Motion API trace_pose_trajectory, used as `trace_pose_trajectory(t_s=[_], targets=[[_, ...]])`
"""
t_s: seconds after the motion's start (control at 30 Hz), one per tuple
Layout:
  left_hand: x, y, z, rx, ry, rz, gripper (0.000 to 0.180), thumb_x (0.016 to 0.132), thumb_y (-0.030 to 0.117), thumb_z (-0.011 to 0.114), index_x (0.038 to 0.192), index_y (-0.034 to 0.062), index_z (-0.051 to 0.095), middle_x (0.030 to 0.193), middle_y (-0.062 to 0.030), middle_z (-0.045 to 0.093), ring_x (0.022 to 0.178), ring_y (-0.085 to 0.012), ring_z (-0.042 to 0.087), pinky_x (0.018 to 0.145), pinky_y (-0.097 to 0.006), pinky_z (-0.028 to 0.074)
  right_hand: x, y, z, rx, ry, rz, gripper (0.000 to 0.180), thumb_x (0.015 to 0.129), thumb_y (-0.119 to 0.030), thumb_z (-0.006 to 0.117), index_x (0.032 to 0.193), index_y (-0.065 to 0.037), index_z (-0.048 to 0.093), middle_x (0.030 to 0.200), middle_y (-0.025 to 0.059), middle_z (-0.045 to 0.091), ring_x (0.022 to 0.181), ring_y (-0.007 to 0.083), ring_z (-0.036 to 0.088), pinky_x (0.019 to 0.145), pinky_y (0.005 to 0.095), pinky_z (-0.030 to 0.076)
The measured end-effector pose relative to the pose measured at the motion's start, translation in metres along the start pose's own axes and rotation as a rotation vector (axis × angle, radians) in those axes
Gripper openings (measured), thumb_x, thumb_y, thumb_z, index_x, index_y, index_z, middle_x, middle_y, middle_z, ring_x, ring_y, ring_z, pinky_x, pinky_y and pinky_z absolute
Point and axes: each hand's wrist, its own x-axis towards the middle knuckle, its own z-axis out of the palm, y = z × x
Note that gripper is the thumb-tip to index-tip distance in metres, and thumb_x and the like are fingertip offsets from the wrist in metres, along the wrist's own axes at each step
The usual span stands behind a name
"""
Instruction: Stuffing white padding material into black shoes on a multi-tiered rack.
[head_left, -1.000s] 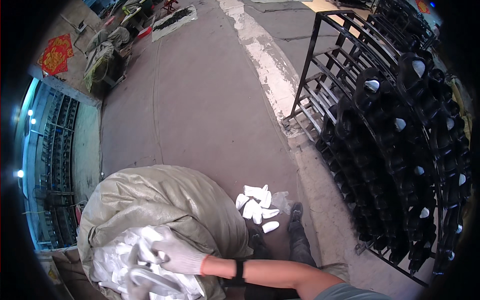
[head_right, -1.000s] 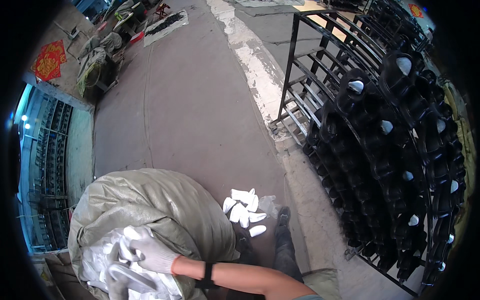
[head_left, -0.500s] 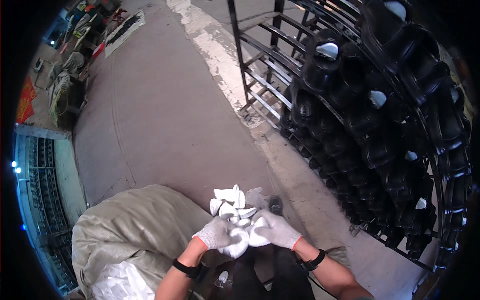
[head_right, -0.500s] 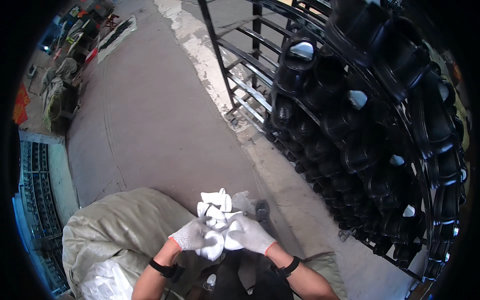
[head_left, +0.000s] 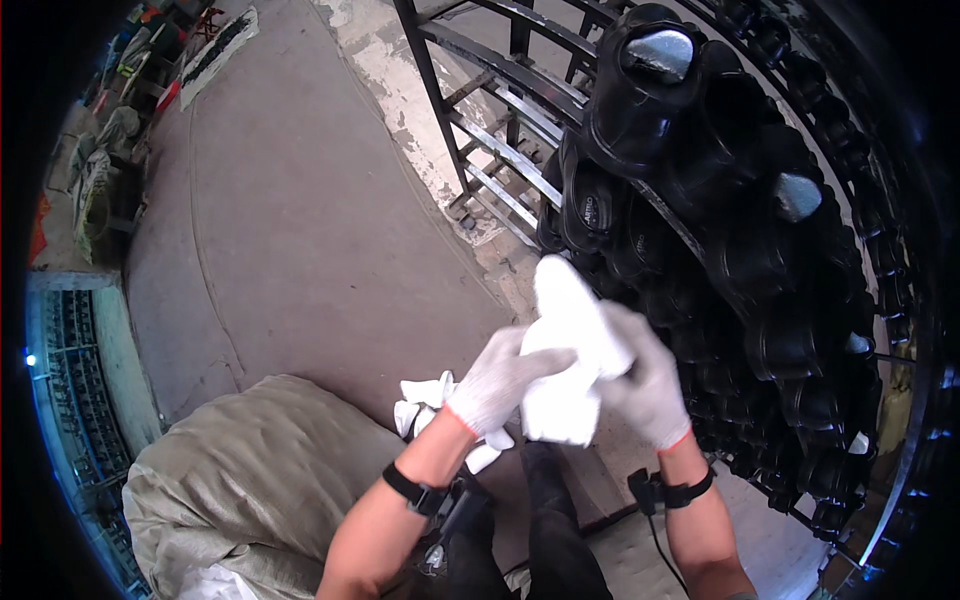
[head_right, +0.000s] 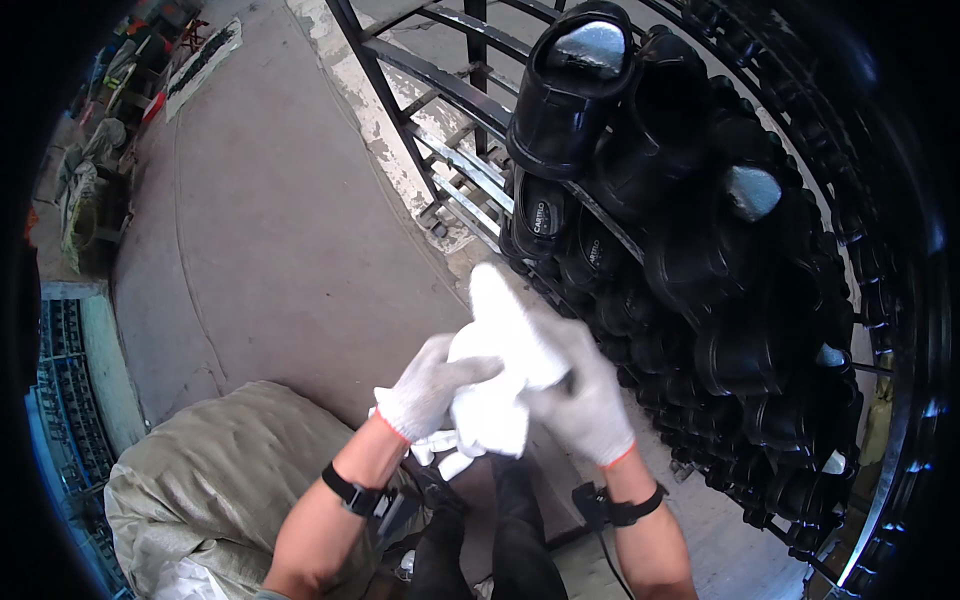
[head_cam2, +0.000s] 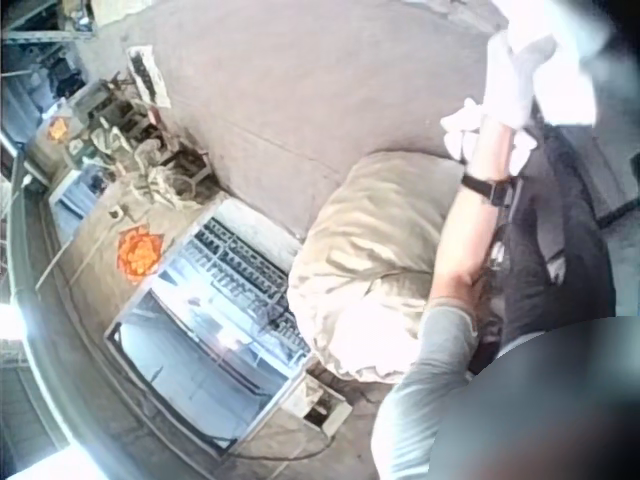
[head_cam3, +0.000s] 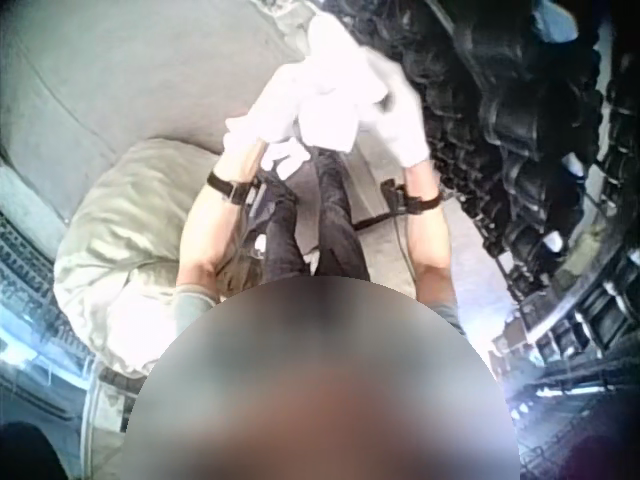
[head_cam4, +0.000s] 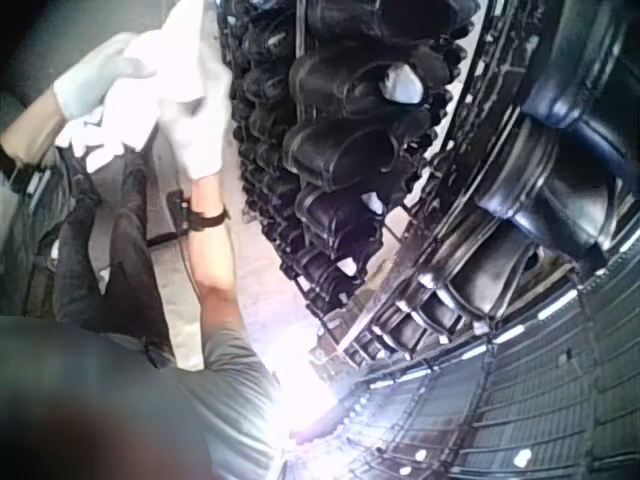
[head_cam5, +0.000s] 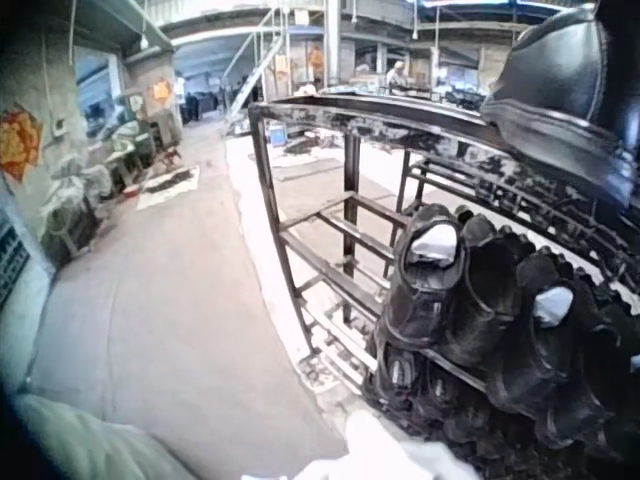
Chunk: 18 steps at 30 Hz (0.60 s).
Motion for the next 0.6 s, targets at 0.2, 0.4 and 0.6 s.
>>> trace_pose_trajectory(t_s=[0.2,0.4,0.6], targets=[[0.102,0.061,0.028,1.268,0.034,0.516,0.033,0.097,0.032,0.077,0.108,0.0019,0.083,0.161,-0.0322,0.05,0.139,-0.0449,0.063,0.119,-0.049,0.051,0.105,0.044,-0.025,0.22,0.545,0.404,0.039,0.109,-0.034,0.066,0.119,0.002,0.078,0.083,0.0108,0.075,0.073,0.023,0.071,0.068,0.0389,0.053],[0.139,0.041,-0.017,1.481,0.185,0.592,0.029,0.095,0.027,0.076,0.106,0.0014,0.082,0.141,-0.0179,0.061,0.126,-0.0391,0.065,0.108,-0.047,0.058,0.21,0.044,0.006,-0.718,-0.001,-0.177,0.035,0.106,-0.011,0.058,0.136,-0.001,0.073,0.136,0.0297,0.071,0.132,0.0472,0.065,0.111,0.0535,0.052],[0.112,0.038,-0.035,1.422,0.117,0.79,0.027,0.093,0.026,0.082,0.1,-0.0003,0.079,0.159,-0.0203,0.059,0.131,-0.0386,0.066,0.111,-0.046,0.056,0.233,0.09,0.013,-0.804,0.201,-0.017,0.049,0.111,-0.034,0.055,0.141,0.002,0.069,0.137,0.0281,0.074,0.133,0.0437,0.066,0.115,0.0507,0.051]])
